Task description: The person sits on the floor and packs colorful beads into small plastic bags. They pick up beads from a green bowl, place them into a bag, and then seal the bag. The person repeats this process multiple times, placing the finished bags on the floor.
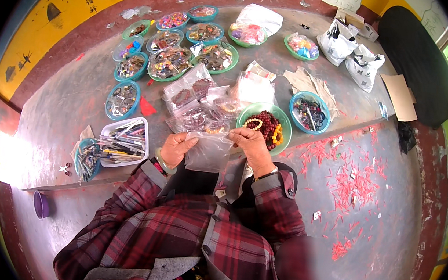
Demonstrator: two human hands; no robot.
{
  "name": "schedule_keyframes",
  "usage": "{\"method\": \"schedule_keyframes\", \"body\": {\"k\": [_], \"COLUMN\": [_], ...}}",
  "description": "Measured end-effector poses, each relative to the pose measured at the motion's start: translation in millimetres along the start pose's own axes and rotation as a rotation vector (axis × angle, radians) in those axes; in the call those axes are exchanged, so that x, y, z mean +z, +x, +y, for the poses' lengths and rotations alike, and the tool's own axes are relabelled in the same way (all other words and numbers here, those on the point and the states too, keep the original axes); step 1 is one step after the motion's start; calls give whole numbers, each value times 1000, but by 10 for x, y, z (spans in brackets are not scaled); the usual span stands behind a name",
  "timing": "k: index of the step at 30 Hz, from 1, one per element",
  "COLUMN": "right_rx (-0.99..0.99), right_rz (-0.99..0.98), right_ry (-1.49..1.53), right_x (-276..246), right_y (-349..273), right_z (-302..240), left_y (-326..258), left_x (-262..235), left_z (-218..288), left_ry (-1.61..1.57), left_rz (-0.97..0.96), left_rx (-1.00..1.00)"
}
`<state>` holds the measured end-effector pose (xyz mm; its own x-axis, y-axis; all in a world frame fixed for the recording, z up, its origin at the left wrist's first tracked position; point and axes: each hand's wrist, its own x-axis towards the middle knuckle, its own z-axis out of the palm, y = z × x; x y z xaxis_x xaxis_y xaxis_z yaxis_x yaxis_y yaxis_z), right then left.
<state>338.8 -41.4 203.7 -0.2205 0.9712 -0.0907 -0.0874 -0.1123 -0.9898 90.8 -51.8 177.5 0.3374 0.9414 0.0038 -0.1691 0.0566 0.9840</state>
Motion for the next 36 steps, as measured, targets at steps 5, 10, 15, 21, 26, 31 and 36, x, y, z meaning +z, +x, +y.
{"method": "schedule_keyframes", "body": {"k": [5, 10, 15, 21, 26, 31, 36], "right_rx": [-47, -326, -400, -307, -20, -19, -89], "right_rz": [30, 116, 27, 33, 107, 175, 243], "right_ry": [190, -250, -676, -658, -181, -266, -298], "right_x": [-85, 120, 312, 302, 234, 139, -17], "right_y": [36, -25, -262, -322, -321, -354, -269], "right_z": [78, -187, -201, -1, -53, -84, -88], "left_y": [16, -15, -41, -74, -116, -171, -131], "left_x": [118, 120, 284, 359, 228, -72, -315], "left_z": [115, 189, 289, 147, 72, -65, -317], "left_ry": [-5, 429, 885, 944, 944, 622, 183], "left_rz": [82, 42, -99, -190, -215, -188, -132], "left_rx": [-7, 68, 180, 243, 127, -107, -304]}}
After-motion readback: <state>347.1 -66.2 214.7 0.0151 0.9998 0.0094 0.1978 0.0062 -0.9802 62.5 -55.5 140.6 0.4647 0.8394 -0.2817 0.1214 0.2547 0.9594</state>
